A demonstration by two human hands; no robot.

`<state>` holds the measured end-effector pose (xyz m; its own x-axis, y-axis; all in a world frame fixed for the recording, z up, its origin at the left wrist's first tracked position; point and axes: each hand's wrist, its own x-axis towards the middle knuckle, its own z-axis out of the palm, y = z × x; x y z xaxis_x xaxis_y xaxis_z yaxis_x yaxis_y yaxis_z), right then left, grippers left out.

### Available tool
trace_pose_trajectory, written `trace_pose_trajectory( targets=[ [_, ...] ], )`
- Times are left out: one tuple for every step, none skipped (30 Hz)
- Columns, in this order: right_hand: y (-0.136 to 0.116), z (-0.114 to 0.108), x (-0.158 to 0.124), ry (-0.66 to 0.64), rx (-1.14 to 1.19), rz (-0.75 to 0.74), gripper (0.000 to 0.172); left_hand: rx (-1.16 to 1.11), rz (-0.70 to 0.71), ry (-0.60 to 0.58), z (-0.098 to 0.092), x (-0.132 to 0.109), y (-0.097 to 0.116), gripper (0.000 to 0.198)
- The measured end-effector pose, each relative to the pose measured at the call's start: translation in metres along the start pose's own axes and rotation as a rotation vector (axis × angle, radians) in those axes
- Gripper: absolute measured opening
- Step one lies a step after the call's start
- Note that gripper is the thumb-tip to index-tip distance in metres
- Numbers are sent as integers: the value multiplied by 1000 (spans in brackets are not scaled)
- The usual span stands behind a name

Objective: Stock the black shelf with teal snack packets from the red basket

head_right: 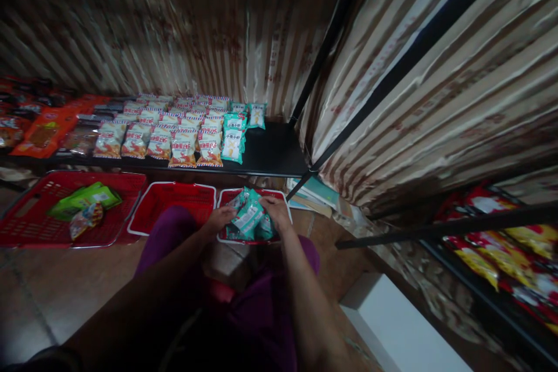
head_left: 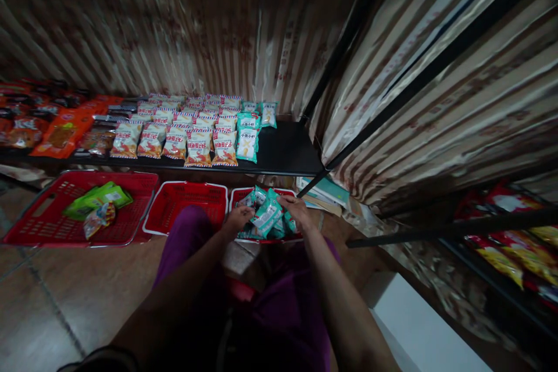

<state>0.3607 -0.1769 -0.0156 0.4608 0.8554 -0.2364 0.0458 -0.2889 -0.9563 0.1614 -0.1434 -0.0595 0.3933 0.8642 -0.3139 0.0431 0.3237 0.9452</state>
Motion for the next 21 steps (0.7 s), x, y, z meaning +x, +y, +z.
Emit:
trace_pose_trajectory(
  targets=[
    [-1,1,-1,18,10,0,44,-23,-1,-16,0,-5,2,29],
    [-2,1,-3,37,22,1,43,-47,-1,-34,0,-10,4,30],
    [-2,2,-4,54,34,2,43,-70,-2,-53,-1,-15,6,32],
    [-3,2,-5,68,46,4,43,-91,-6,-68,-1,-20,8,35],
    [-4,3,-6,79,57,5,43,-109,-13,-79,-2,-24,8,37],
    [-4,4,-7,87,66,6,42,-122,-20,-84,-3,-27,9,39],
    [-6,4,-8,93,73,7,40,-131,-27,-82,-4,-29,9,41],
    [-7,4,-9,100,81,8,39,-135,-30,-73,-4,-30,9,41],
    [-9,5,-9,108,89,9,37,-134,-29,-58,-5,-31,9,40],
    [-11,5,-10,119,98,10,36,-132,-25,-42,-5,-31,8,38],
    [-14,5,-10,131,107,12,34,-131,-18,-28,-6,-31,8,37],
    [-16,6,-11,145,117,14,32,-132,-11,-17,-6,-32,8,36],
    [-18,7,-11,158,125,17,29,-135,-5,-8,-6,-33,8,35],
    [-20,8,-11,168,132,22,27,-140,-1,-6,-6,-34,8,36],
    [-21,9,-12,174,139,28,25,-145,-2,-9,-6,-35,9,37],
    [-23,10,-12,178,146,35,23,-149,-9,-21,-7,-37,9,38],
    [-23,11,-13,177,152,43,22,-152,-21,-42,-8,-38,10,40],
    [-24,11,-13,173,158,50,21,-153,-36,-70,-9,-39,11,40],
    [-24,11,-14,165,163,55,21,-152,-51,-101,-10,-41,12,40],
    [-25,11,-14,155,169,61,21,-150,-63,-130,-12,-41,13,40],
    [-26,11,-15,144,173,67,21,-148,-71,-154,-14,-41,14,39]
  ],
)
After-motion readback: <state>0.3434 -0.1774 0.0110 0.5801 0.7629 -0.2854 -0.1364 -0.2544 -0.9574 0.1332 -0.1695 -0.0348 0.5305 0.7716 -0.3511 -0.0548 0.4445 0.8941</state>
